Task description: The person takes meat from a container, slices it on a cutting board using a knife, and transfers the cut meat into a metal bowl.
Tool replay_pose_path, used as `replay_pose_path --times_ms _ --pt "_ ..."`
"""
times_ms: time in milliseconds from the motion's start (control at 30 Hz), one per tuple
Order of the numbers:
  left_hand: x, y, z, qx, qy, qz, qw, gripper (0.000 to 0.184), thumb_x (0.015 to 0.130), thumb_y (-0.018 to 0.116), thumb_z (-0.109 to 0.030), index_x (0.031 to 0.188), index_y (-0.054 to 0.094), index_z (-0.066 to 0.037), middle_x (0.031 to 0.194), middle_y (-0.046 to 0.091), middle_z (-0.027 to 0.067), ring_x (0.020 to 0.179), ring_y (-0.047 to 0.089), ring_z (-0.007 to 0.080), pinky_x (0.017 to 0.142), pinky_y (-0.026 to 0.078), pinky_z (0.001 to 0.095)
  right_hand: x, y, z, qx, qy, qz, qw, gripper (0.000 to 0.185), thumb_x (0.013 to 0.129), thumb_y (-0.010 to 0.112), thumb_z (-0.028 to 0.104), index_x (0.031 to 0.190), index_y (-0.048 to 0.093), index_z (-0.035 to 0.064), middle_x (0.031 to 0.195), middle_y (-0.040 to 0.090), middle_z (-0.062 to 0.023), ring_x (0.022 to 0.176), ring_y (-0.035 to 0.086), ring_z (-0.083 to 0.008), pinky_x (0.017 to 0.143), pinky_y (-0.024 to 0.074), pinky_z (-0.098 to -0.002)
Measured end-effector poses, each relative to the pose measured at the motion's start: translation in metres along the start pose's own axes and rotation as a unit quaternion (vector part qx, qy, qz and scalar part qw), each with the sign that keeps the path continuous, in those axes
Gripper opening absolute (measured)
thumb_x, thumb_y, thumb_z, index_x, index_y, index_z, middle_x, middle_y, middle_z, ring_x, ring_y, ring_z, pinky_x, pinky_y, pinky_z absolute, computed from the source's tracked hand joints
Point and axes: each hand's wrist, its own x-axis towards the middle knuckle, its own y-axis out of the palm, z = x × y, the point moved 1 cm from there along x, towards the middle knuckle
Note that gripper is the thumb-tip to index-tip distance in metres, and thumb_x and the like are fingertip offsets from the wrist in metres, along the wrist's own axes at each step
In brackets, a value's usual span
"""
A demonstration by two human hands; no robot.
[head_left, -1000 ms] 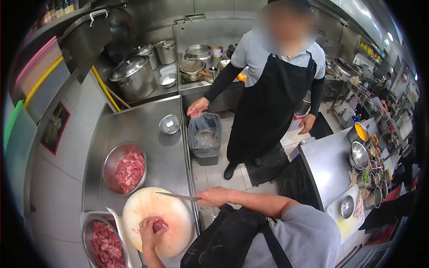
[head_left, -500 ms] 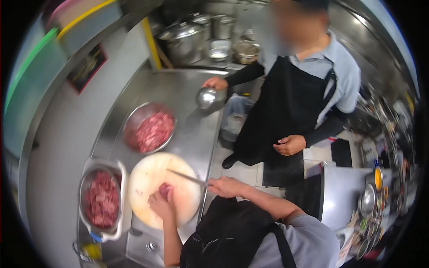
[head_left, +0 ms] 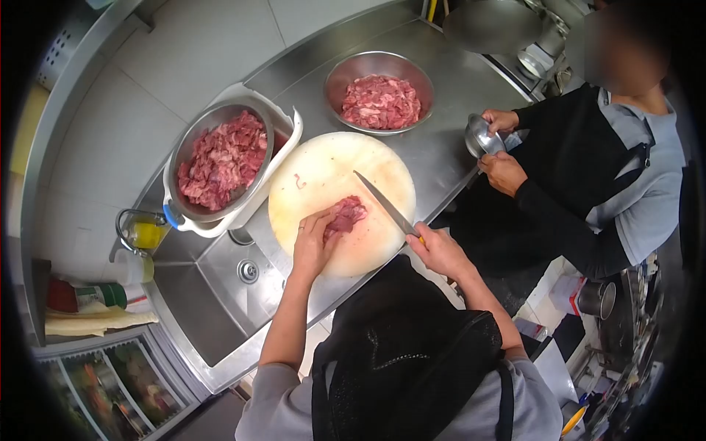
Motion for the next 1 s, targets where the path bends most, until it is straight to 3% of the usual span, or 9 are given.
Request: replay_pose_path --times_ms 167,267,333,467,567,667,733,833,1000 --pt "-0.01 -0.009 -0.001 -0.049 -0.038 -0.046 0.997 0.051 0.086 0.088 -0.006 0.133 0.069 -0.006 0.142 0.067 0.0176 0.13 0.063 0.0402 0.113 0.05 0.0479 0.006 0.001 0.005 -0.028 -0.013 -0.005 1.0 0.033 0.113 0.059 0.038 0.109 0.058 0.0045 0.079 0.071 -0.0264 0.087 0.071 -0.0524 0.078 0.0543 -0.0625" --pt "0.003 -0.008 0.0 -0.048 0.009 -0.042 0.998 0.06 0.085 0.088 -0.01 0.141 0.065 -0.008 0.147 0.064 0.0171 0.137 0.059 0.0408 0.115 0.048 0.0506 0.005 0.001 0.009 -0.036 0.003 0.011 0.999 0.035 0.113 0.059 0.039 0.109 0.058 0.0042 0.079 0.071 -0.0261 0.086 0.071 -0.0526 0.078 0.0544 -0.0629" --pt "0.025 -0.016 -0.017 0.017 0.055 0.021 0.998 0.064 0.085 0.087 -0.013 0.144 0.064 -0.011 0.153 0.06 0.016 0.145 0.054 0.0405 0.12 0.044 0.0514 0.005 0.002 0.006 -0.038 -0.005 0.007 0.999 0.035 0.113 0.058 0.039 0.11 0.059 0.0042 0.079 0.071 -0.026 0.086 0.071 -0.0531 0.078 0.0544 -0.0632" --pt "0.047 0.007 0.002 0.028 0.114 0.112 0.987 0.068 0.084 0.088 -0.019 0.147 0.064 -0.013 0.153 0.06 0.0137 0.144 0.054 0.0374 0.117 0.045 0.0514 0.004 0.004 0.001 -0.049 -0.02 -0.015 0.998 0.035 0.114 0.058 0.039 0.11 0.059 0.0044 0.08 0.072 -0.0258 0.086 0.071 -0.0538 0.078 0.054 -0.0641" --pt "0.058 0.018 0.001 0.063 0.072 0.179 0.979 0.06 0.086 0.088 -0.031 0.14 0.067 -0.012 0.141 0.064 0.0123 0.134 0.06 0.0343 0.108 0.048 0.0515 0.0 -0.001 0.005 -0.029 -0.02 -0.012 0.999 0.036 0.113 0.058 0.041 0.111 0.059 0.0049 0.081 0.072 -0.0267 0.087 0.071 -0.0541 0.077 0.0537 -0.0646" --pt "0.06 0.045 0.005 0.143 0.023 0.104 0.984 0.054 0.09 0.083 -0.045 0.128 0.069 -0.01 0.129 0.065 0.0116 0.122 0.062 0.0318 0.099 0.05 0.049 -0.008 0.002 -0.001 -0.033 -0.014 -0.024 0.999 0.036 0.113 0.059 0.041 0.112 0.059 0.0048 0.08 0.072 -0.0271 0.085 0.071 -0.0542 0.076 0.0534 -0.0646" --pt "0.062 0.056 -0.007 0.21 -0.084 0.069 0.972 0.054 0.094 0.077 -0.056 0.118 0.069 -0.009 0.125 0.064 0.013 0.12 0.062 0.0329 0.098 0.049 0.0496 -0.011 0.01 -0.015 -0.031 -0.019 -0.032 0.999 0.035 0.113 0.059 0.04 0.112 0.059 0.0049 0.079 0.071 -0.027 0.085 0.071 -0.0545 0.076 0.0534 -0.0645" --pt "0.066 0.069 -0.02 0.258 -0.106 0.022 0.96 0.066 0.093 0.075 -0.065 0.121 0.065 -0.005 0.125 0.064 0.0159 0.12 0.061 0.0351 0.095 0.048 0.0545 -0.012 0.012 -0.02 -0.026 -0.02 -0.042 0.999 0.035 0.113 0.059 0.04 0.113 0.059 0.0051 0.079 0.071 -0.0268 0.084 0.071 -0.0545 0.076 0.0535 -0.0643" --pt "0.062 0.028 -0.027 0.155 -0.094 0.089 0.979 0.07 0.092 0.083 -0.055 0.131 0.061 -0.002 0.131 0.064 0.0198 0.127 0.06 0.0391 0.104 0.048 0.0588 -0.011 0.005 -0.017 0.002 -0.006 -0.047 0.999 0.036 0.113 0.058 0.041 0.115 0.06 0.0049 0.081 0.072 -0.0273 0.085 0.071 -0.0545 0.076 0.0544 -0.0639"
